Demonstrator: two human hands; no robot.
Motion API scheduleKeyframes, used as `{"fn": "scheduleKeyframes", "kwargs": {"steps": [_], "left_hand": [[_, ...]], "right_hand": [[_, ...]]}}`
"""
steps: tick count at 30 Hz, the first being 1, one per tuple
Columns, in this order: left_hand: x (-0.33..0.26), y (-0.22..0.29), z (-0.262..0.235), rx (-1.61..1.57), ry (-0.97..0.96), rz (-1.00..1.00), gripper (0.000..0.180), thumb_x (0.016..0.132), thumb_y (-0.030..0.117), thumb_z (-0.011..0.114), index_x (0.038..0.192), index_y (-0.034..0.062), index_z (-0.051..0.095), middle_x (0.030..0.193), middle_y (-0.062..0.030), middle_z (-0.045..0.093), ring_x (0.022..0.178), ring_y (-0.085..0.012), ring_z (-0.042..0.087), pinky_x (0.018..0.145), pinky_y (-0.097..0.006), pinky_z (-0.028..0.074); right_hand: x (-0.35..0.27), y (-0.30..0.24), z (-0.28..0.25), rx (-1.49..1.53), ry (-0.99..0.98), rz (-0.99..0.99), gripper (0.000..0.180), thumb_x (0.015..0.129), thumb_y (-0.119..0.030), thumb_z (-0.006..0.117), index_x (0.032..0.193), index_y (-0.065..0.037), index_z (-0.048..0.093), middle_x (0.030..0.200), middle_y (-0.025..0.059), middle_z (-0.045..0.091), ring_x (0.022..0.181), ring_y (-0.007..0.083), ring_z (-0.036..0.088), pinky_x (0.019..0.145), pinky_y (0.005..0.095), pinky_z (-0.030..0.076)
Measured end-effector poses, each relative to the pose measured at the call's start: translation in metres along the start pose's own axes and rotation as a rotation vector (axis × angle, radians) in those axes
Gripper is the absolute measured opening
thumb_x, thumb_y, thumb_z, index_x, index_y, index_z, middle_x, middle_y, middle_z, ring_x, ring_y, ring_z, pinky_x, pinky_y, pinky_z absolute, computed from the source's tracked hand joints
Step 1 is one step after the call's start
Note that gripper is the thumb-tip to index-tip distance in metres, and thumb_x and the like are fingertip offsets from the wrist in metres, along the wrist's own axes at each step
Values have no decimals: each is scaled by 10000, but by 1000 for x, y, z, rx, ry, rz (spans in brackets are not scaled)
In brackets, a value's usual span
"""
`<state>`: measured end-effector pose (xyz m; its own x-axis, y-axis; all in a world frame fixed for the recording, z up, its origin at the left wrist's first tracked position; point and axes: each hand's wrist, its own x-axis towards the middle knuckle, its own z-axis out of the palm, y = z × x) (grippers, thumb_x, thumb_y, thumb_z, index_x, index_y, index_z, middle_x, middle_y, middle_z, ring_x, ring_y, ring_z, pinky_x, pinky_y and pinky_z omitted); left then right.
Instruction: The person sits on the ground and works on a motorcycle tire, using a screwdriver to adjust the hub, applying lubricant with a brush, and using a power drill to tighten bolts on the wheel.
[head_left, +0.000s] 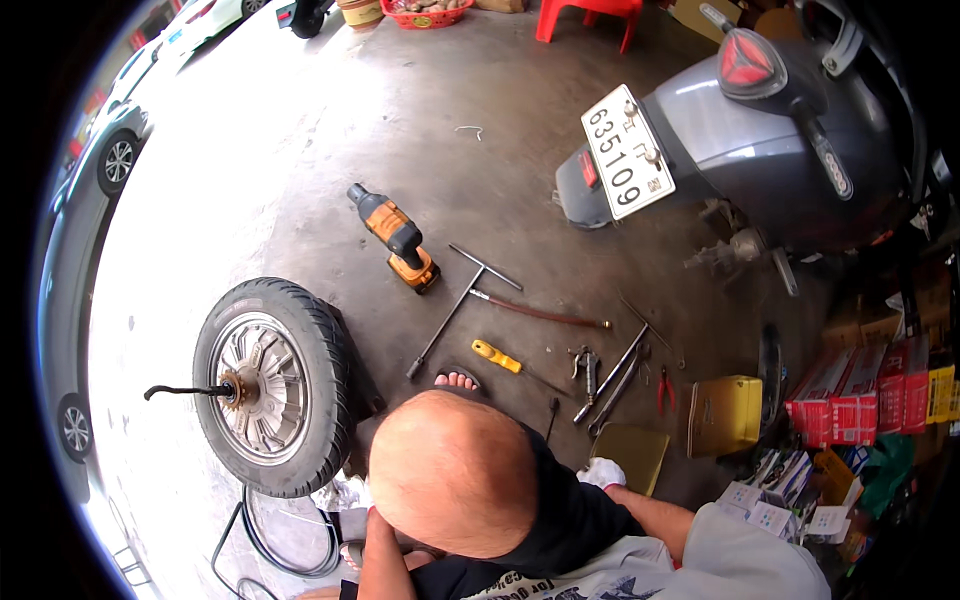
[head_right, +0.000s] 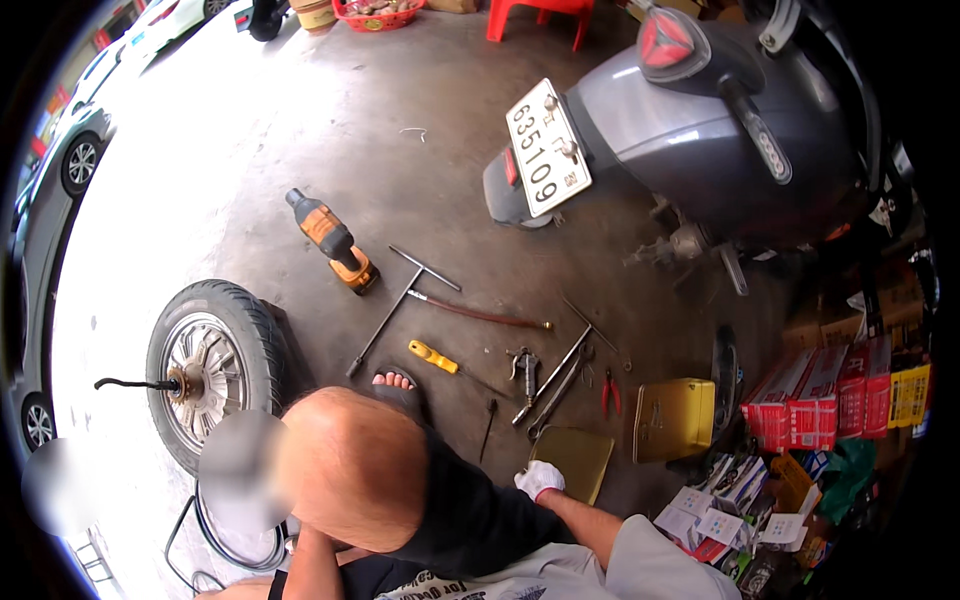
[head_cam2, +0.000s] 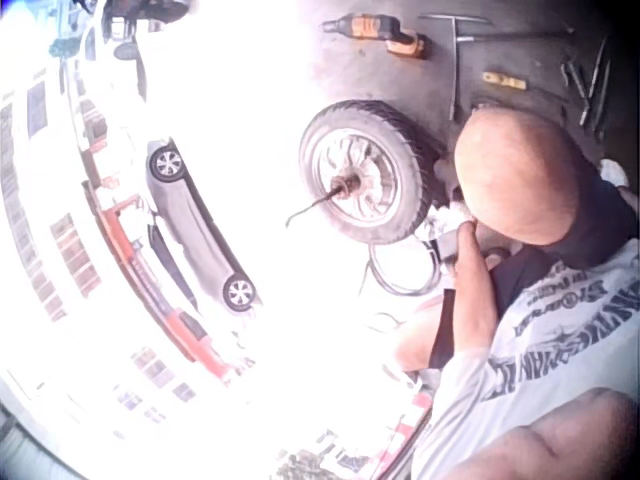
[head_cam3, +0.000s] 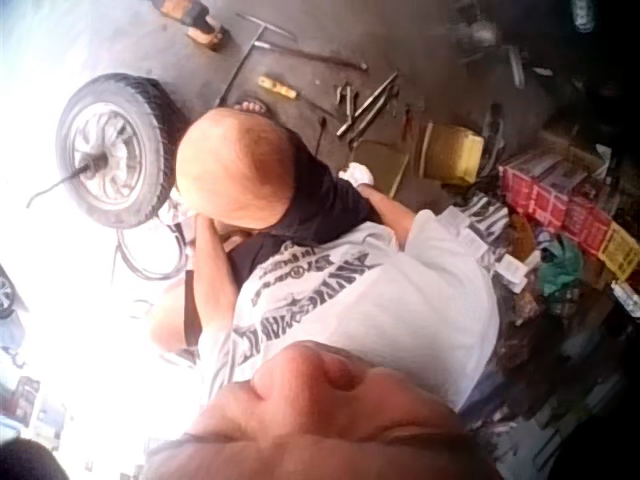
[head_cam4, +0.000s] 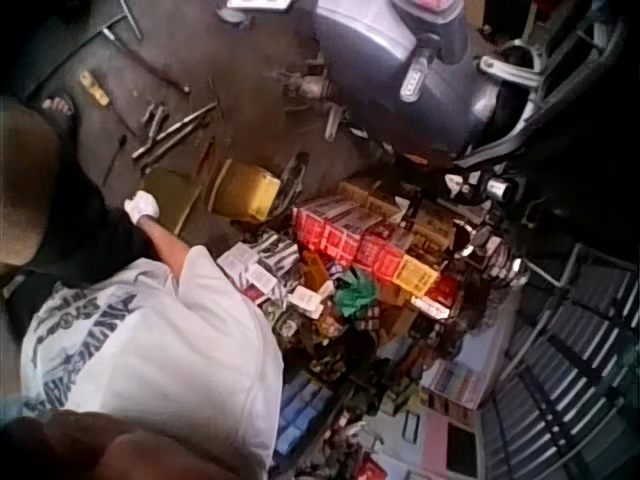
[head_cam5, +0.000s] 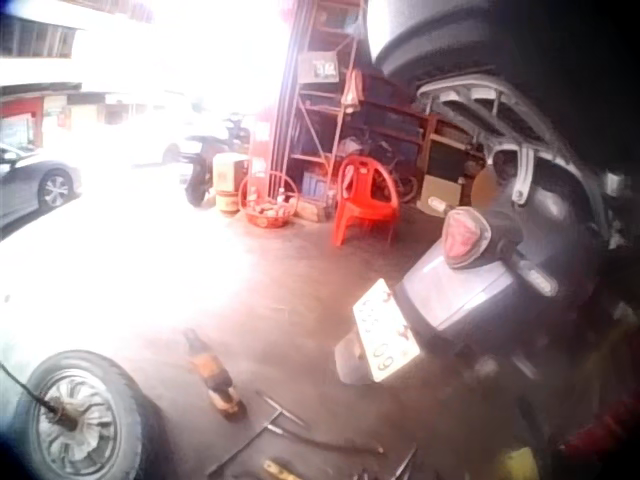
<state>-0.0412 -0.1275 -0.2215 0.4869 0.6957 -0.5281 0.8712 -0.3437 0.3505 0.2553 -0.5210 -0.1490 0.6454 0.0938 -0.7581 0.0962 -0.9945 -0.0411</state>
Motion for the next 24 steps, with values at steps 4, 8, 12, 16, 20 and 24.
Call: {"fn": "scheduleKeyframes", "kwargs": {"steps": [4, 8, 12, 16, 20, 24], "left_hand": [[10, 5, 3, 32, -31, 43, 394, 1018, 324, 546, 1242, 8, 622, 1268, -276, 641, 1102, -437, 657, 889, -472, 558], [16, 7, 6, 77, -76, 72, 392, 1017, 327, 547, 1233, 11, 628, 1259, -277, 646, 1093, -440, 661, 881, -475, 562], [16, 13, 8, 141, -159, 89, 390, 1015, 331, 547, 1225, 13, 634, 1250, -277, 652, 1084, -444, 665, 873, -478, 565], [18, 26, 9, 164, -200, 118, 389, 1014, 334, 548, 1216, 15, 640, 1242, -277, 657, 1074, -447, 670, 865, -480, 569], [14, 19, 19, -87, 100, 171, 374, 971, 402, 565, 1052, 55, 679, 1034, -266, 702, 898, -490, 677, 720, -544, 565], [14, 19, 29, -182, 125, 37, 403, 947, 415, 586, 1064, 40, 675, 1000, -277, 700, 902, -472, 683, 733, -551, 555]], "right_hand": [[1, 24, -14, 58, 65, 31, 452, 786, -399, 622, 1016, -36, 763, 1050, 259, 722, 1025, 420, 698, 923, 494, 560], [-10, 45, -46, 93, 231, -26, 388, 754, -334, 617, 925, -18, 763, 964, 277, 714, 965, 433, 697, 899, 486, 558], [6, 50, -59, 46, 187, 62, 454, 818, -414, 631, 972, -6, 759, 1012, 277, 712, 1009, 419, 693, 906, 477, 553], [19, 28, -43, -64, -24, 132, 644, 869, -572, 640, 1126, 11, 732, 1191, 278, 686, 1154, 409, 656, 992, 464, 527], [27, 13, -9, -108, -34, 144, 537, 875, -510, 645, 1098, -33, 751, 1165, 231, 712, 1121, 397, 676, 951, 485, 551], [27, 11, -4, -89, 6, 151, 460, 846, -416, 639, 1080, -37, 751, 1150, 243, 713, 1081, 396, 695, 926, 484, 566]]}}
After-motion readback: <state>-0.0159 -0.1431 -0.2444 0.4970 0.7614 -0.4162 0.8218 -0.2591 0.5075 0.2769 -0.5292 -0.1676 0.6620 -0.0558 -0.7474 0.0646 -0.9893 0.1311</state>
